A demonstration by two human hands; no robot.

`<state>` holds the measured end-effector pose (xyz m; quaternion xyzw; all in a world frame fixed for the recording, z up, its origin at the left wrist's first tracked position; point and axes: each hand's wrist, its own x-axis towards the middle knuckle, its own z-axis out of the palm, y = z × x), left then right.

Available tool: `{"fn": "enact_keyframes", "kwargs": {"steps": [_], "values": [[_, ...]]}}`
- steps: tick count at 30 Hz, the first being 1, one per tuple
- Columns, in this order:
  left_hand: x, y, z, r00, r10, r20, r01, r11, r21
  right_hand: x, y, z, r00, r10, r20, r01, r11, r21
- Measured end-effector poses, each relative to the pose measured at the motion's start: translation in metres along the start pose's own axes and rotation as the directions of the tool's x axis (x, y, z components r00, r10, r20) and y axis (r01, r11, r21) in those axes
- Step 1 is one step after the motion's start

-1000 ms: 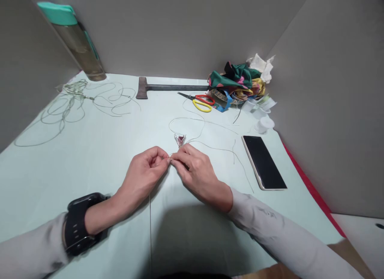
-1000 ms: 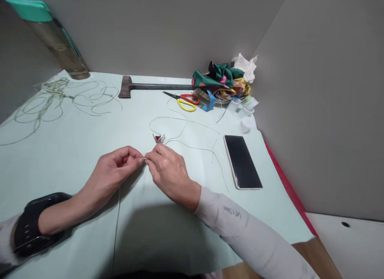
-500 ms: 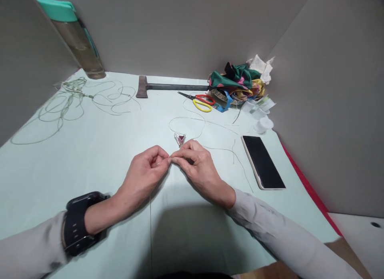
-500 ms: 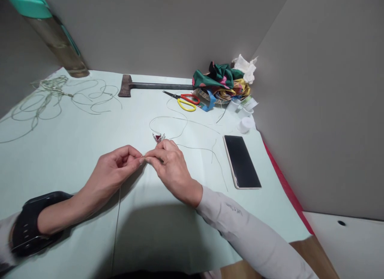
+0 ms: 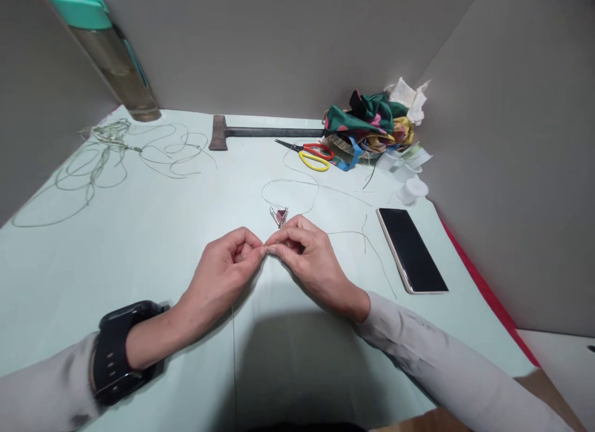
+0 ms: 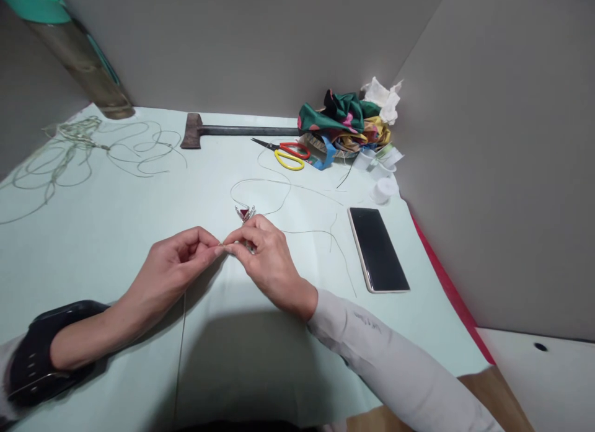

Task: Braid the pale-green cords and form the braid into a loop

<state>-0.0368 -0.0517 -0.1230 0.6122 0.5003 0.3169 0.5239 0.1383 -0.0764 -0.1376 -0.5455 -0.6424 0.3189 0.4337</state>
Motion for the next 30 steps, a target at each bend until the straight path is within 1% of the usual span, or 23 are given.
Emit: {"fn": "enact_keyframes", "kwargs": {"steps": [2, 4, 6, 8, 10, 12, 14, 17, 20, 27, 30], "values": [[0.0, 0.001, 0.0, 1.0, -0.005, 0.004, 0.005, 1.0, -0.001, -0.001, 0.004, 0.0, 0.997, -0.077, 0.009, 0.077, 0.994, -0.079], [-0.001, 0.002, -0.001, 1.0, -0.003, 0.007, 0.003, 1.0, -0.006, -0.001, 0.008, -0.001, 0.986, -0.156, 0.057, 0.164, 0.971, -0.175], [-0.002, 0.002, -0.001, 1.0, -0.007, 0.012, 0.008, 1.0, -0.018, -0.001, 0.011, -0.001, 0.968, -0.221, 0.116, 0.246, 0.924, -0.293], [-0.002, 0.002, -0.002, 0.999, -0.03, 0.034, 0.031, 0.998, -0.046, 0.0, 0.011, 0.0, 0.942, -0.296, 0.156, 0.334, 0.835, -0.437], [-0.002, 0.0, -0.002, 0.996, -0.065, 0.066, 0.071, 0.993, -0.093, 0.001, 0.01, 0.001, 0.904, -0.389, 0.179, 0.418, 0.713, -0.563], [-0.002, -0.001, -0.002, 0.99, -0.1, 0.096, 0.113, 0.984, -0.141, 0.002, 0.009, 0.002, 0.864, -0.468, 0.188, 0.47, 0.614, -0.634], [-0.002, -0.002, -0.001, 0.985, -0.126, 0.114, 0.145, 0.974, -0.176, 0.003, 0.009, 0.004, 0.838, -0.514, 0.182, 0.492, 0.569, -0.659], [-0.001, -0.002, -0.001, 0.981, -0.149, 0.123, 0.171, 0.964, -0.201, 0.004, 0.01, 0.006, 0.823, -0.544, 0.166, 0.501, 0.555, -0.665], [-0.001, -0.002, -0.002, 0.982, -0.144, 0.121, 0.166, 0.966, -0.196, 0.005, 0.01, 0.007, 0.811, -0.567, 0.144, 0.508, 0.559, -0.655], [-0.003, 0.001, 0.0, 0.99, -0.101, 0.099, 0.114, 0.984, -0.137, 0.0, 0.012, 0.004, 0.82, -0.554, 0.146, 0.525, 0.623, -0.58], [-0.004, 0.001, -0.001, 0.991, -0.073, 0.116, 0.087, 0.989, -0.12, -0.002, 0.014, 0.002, 0.825, -0.551, 0.127, 0.527, 0.668, -0.526]]}}
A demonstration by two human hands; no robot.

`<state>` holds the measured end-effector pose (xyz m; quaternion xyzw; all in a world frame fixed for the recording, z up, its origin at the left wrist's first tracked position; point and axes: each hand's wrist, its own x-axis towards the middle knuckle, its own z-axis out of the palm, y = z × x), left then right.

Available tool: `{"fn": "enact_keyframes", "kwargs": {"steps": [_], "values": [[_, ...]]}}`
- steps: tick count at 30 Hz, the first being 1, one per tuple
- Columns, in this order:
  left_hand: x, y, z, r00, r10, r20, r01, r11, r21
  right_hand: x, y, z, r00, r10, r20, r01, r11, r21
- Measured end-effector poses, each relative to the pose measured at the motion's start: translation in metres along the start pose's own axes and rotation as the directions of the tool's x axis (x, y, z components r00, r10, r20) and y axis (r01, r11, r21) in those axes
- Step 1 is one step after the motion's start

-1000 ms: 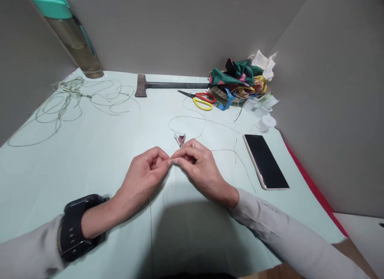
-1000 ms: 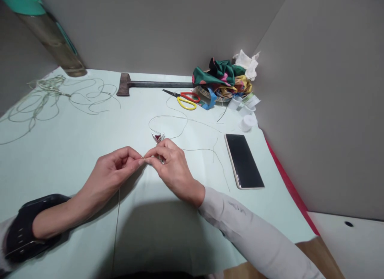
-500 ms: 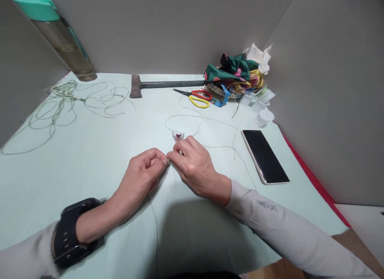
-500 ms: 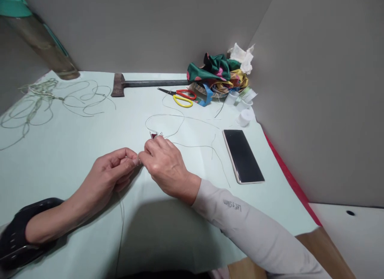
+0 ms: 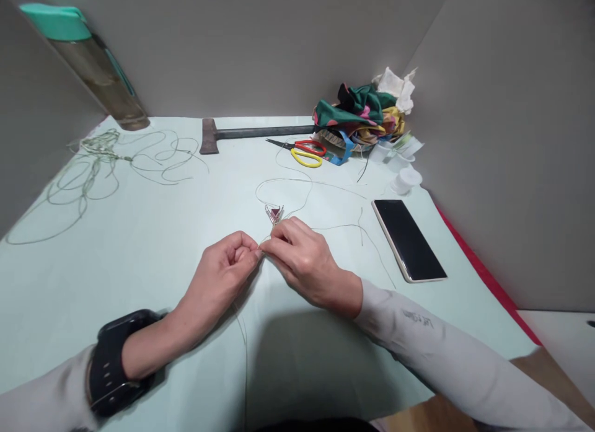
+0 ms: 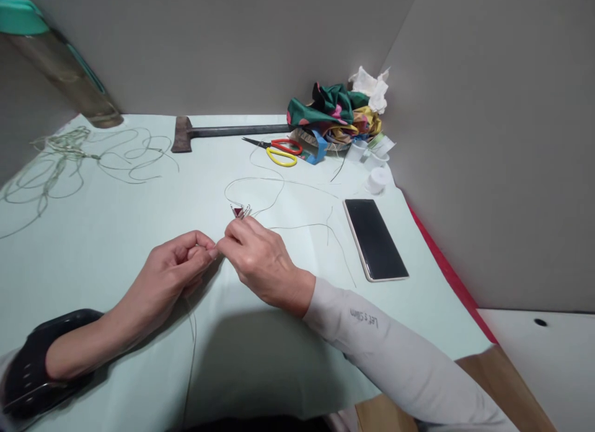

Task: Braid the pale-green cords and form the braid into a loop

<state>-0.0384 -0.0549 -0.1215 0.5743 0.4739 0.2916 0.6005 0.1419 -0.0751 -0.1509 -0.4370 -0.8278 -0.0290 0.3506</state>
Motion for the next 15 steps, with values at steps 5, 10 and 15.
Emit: {"fn": "enact_keyframes", "kwargs": {"steps": [5, 10, 15], "values": [[-0.0029, 0.0015, -0.002, 0.999, 0.032, 0.004, -0.032, 0.999, 0.044, 0.0011, 0.0023, 0.0001, 0.963, 0.271, -0.013, -0.235, 0.858, 0.457], [-0.0029, 0.0003, -0.0004, 0.998, 0.059, -0.018, -0.058, 0.995, 0.076, 0.0051, 0.0038, -0.0019, 0.93, 0.358, 0.086, -0.335, 0.724, 0.603], [-0.0018, -0.0028, -0.0001, 0.999, 0.045, -0.017, -0.044, 0.996, 0.074, 0.0037, 0.0029, -0.0023, 0.962, 0.272, 0.01, -0.241, 0.837, 0.491]]}}
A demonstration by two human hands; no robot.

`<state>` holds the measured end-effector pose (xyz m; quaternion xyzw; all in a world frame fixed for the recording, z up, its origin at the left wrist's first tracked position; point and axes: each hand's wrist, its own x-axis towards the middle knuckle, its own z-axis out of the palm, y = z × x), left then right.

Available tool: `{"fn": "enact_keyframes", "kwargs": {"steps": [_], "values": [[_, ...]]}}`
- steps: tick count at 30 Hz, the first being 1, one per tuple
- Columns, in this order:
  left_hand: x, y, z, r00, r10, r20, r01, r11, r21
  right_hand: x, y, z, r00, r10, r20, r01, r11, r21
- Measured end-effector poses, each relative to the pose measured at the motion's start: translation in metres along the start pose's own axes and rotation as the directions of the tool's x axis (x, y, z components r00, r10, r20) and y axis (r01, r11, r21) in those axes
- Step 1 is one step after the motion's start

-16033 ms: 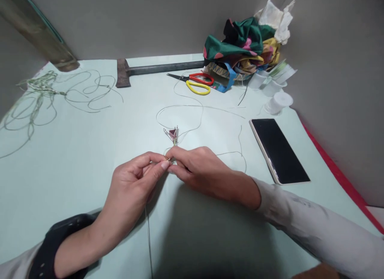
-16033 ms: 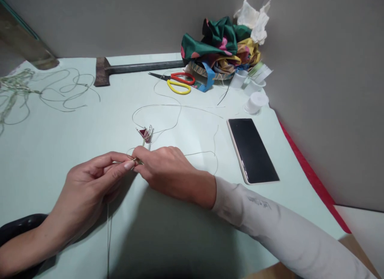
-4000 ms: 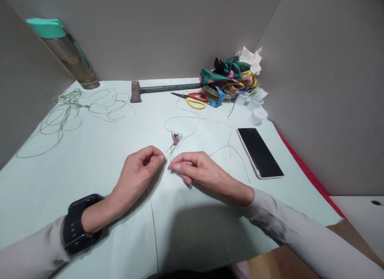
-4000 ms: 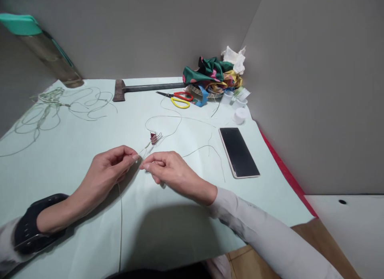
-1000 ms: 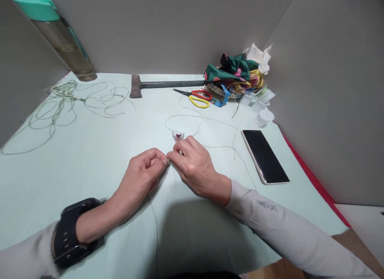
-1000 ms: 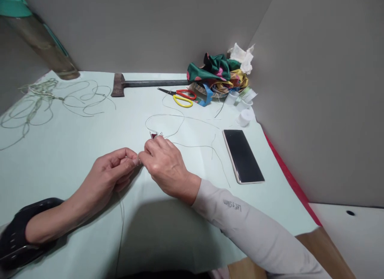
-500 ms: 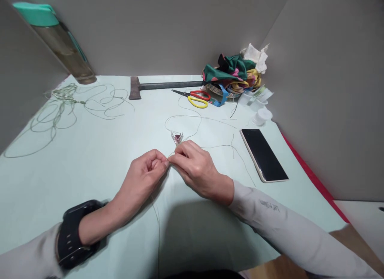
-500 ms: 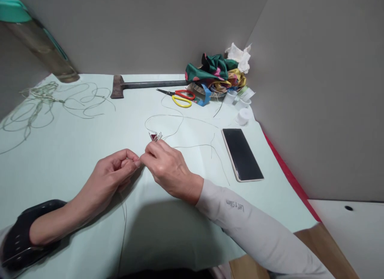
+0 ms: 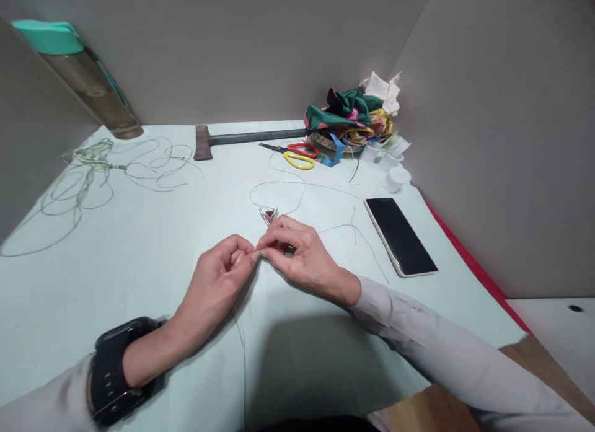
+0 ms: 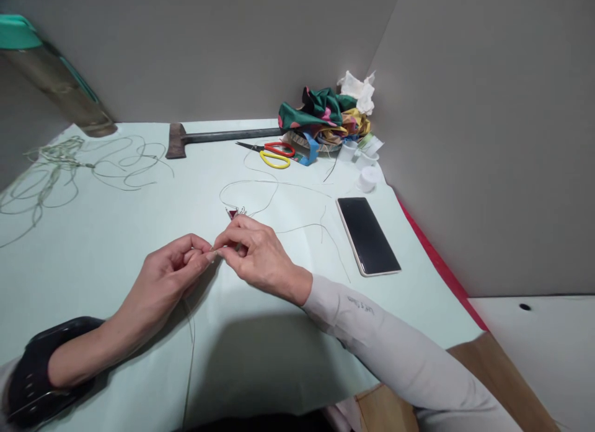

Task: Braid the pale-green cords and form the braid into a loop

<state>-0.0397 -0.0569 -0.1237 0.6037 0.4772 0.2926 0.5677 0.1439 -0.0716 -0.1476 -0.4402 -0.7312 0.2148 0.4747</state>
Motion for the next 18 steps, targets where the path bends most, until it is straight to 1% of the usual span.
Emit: {"fn": "enact_keyframes", "kwargs": {"steps": [2, 3, 4, 5, 6, 8, 9, 13, 18], "values": [[0.0, 0.0, -0.001, 1.0, 0.004, 0.0, -0.004, 1.0, -0.002, -0.002, -0.001, 0.001, 0.999, -0.031, -0.021, 0.03, 0.999, -0.034], [0.0, 0.0, -0.001, 1.0, 0.008, -0.001, -0.008, 1.0, -0.001, -0.003, -0.001, 0.001, 0.997, -0.072, -0.018, 0.07, 0.993, -0.095], [-0.001, 0.001, -0.002, 1.0, 0.01, 0.002, -0.01, 1.0, 0.001, -0.004, -0.002, 0.001, 0.991, -0.131, -0.001, 0.128, 0.972, -0.195], [-0.001, 0.001, -0.002, 1.0, 0.013, 0.004, -0.013, 1.0, 0.002, -0.005, -0.003, 0.001, 0.981, -0.194, 0.032, 0.194, 0.93, -0.313], [-0.001, 0.001, -0.002, 1.0, 0.018, 0.006, -0.018, 1.0, 0.003, -0.006, -0.005, 0.001, 0.967, -0.246, 0.074, 0.253, 0.869, -0.425], [-0.001, 0.001, -0.002, 1.0, 0.027, 0.004, -0.027, 1.0, 0.007, -0.007, -0.008, 0.001, 0.946, -0.292, 0.139, 0.317, 0.757, -0.572], [-0.001, 0.001, -0.002, 1.0, 0.031, -0.001, -0.031, 0.999, 0.011, -0.007, -0.009, 0.002, 0.947, -0.287, 0.143, 0.315, 0.741, -0.593], [0.0, 0.001, -0.001, 0.999, 0.045, -0.014, -0.044, 0.998, 0.035, -0.009, -0.016, 0.004, 0.962, -0.236, 0.136, 0.27, 0.752, -0.601], [-0.001, 0.001, 0.0, 0.999, 0.052, -0.009, -0.051, 0.997, 0.058, -0.014, -0.023, 0.002, 0.983, -0.139, 0.116, 0.181, 0.803, -0.568]]}}
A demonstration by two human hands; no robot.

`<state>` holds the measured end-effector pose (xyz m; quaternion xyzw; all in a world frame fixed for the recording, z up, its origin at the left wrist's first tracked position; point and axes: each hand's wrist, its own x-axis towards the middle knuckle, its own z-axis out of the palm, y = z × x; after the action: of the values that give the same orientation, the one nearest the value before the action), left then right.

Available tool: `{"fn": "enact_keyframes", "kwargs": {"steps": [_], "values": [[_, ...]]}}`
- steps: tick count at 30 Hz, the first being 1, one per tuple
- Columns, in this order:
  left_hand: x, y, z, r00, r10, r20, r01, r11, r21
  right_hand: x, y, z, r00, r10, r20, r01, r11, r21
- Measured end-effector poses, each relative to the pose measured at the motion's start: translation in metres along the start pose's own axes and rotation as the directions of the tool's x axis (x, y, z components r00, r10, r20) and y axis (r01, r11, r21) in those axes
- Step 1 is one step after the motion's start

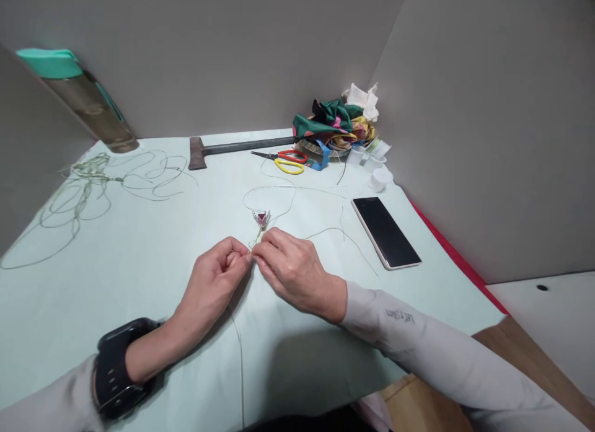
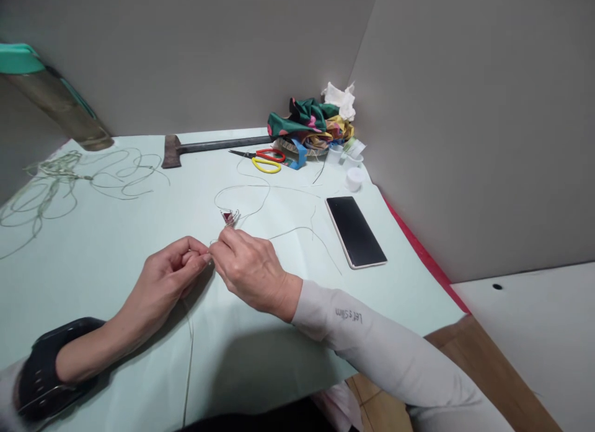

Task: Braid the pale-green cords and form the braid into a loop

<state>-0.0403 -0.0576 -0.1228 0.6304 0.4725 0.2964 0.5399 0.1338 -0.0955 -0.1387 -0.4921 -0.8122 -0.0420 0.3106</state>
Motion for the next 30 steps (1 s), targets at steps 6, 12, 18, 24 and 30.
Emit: {"fn": "enact_keyframes", "kwargs": {"steps": [6, 12, 18, 24, 30], "values": [[0.001, 0.001, 0.001, 1.0, 0.005, 0.006, -0.005, 1.0, 0.019, -0.013, -0.004, -0.005, 0.99, 0.109, 0.087, -0.12, 0.984, 0.133], [0.0, 0.004, 0.001, 1.0, 0.008, 0.008, -0.009, 0.999, 0.03, -0.015, -0.013, -0.055, 0.896, 0.167, 0.412, -0.38, 0.768, 0.516], [-0.002, 0.002, -0.001, 1.0, -0.004, 0.01, 0.003, 1.0, 0.031, -0.04, 0.007, -0.163, 0.717, 0.255, 0.649, -0.583, 0.729, 0.357], [-0.001, 0.002, -0.001, 1.0, -0.022, 0.016, 0.021, 0.999, 0.045, -0.031, 0.023, -0.164, 0.771, 0.384, 0.507, -0.539, 0.819, 0.199], [-0.002, 0.008, -0.001, 0.999, -0.048, 0.001, 0.048, 0.994, 0.099, 0.015, 0.011, -0.053, 0.648, 0.323, 0.69, -0.756, 0.389, 0.527]]}}
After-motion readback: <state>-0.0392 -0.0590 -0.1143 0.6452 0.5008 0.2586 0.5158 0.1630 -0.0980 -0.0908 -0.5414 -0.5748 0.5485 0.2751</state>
